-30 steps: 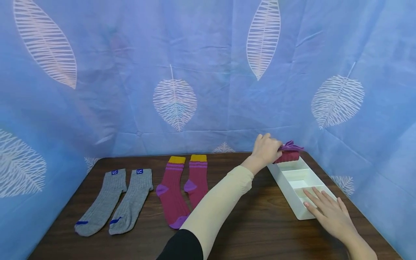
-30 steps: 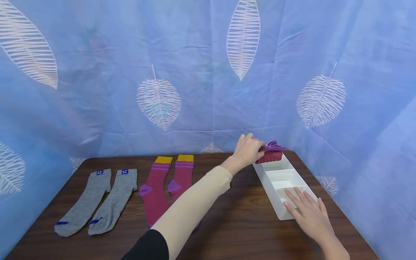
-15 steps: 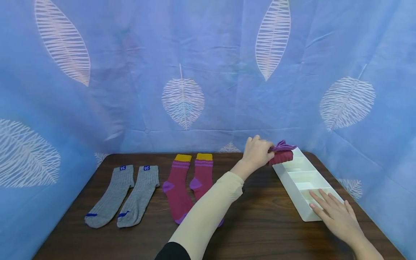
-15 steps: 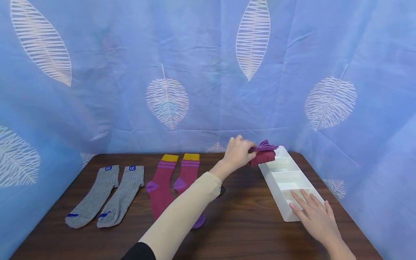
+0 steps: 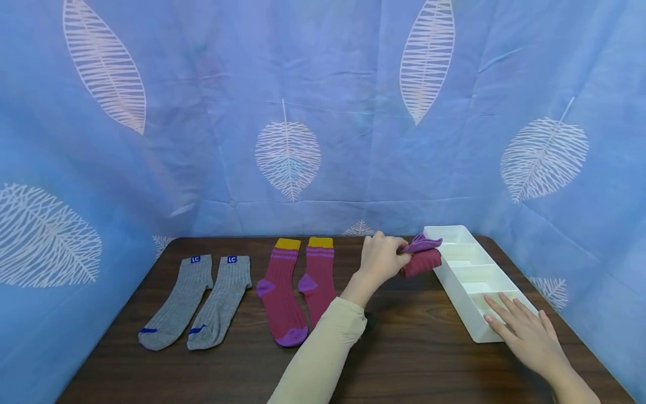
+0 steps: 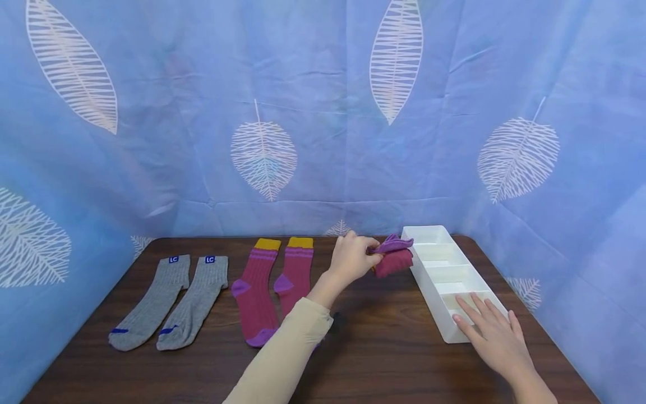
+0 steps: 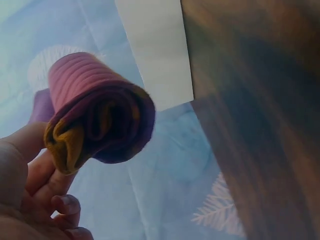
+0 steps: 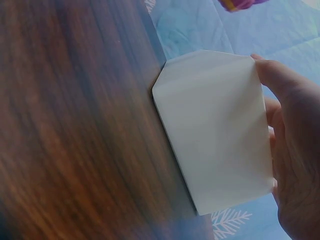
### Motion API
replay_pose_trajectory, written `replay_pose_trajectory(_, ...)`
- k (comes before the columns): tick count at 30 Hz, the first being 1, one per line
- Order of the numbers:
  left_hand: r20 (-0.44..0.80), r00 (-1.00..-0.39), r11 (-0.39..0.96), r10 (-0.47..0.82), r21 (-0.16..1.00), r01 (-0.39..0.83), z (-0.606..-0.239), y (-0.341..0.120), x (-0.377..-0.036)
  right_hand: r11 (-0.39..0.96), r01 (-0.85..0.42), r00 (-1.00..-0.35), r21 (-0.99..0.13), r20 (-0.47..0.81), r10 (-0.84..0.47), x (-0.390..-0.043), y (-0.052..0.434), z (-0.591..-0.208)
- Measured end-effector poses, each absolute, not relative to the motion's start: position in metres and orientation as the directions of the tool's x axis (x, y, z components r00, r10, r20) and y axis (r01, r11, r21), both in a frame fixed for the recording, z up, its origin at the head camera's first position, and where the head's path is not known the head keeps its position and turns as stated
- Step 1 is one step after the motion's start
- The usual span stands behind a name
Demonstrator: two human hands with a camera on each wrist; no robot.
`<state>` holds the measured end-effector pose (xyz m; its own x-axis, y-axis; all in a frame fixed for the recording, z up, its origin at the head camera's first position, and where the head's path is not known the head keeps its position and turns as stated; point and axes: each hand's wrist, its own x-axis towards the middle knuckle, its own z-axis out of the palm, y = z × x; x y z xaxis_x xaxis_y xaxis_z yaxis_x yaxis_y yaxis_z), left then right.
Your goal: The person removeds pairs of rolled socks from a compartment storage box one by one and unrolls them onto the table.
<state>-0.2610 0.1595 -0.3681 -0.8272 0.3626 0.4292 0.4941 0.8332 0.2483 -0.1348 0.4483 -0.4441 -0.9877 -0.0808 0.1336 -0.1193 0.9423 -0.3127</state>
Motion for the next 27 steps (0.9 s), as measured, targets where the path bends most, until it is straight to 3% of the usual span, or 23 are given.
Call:
replay_pose_trajectory(9, 0.325, -0.909, 0.774, 0.262, 0.492, 0.399, -0.396, 0.141, -0.242, 0.946, -0.113, -0.989, -0.305, 0.13, -0.076, -0.138, 0.447, -0.443)
replay_pose_trajectory(19, 0.193, -0.96, 0.789, 0.204, 0.547, 0.278, -0.422, 0.129, -0.236, 0.944, -0.111, -0.99, -0.312, 0.12, -0.077, -0.137, 0.449, -0.436)
replay_pose_trajectory(23, 0.151, -0.972, 0.782, 0.179, 0.578, 0.234, -0.428, 0.123, -0.237, 0.955, -0.175, -0.959, -0.238, 0.261, -0.111, -0.139, 0.441, -0.43)
replay_pose_trajectory(27, 0.129, -0.979, 0.773, 0.16, 0.6, 0.206, -0.429, 0.116, -0.239, 0.96, -0.256, -0.885, -0.114, 0.428, -0.185, -0.146, 0.422, -0.421)
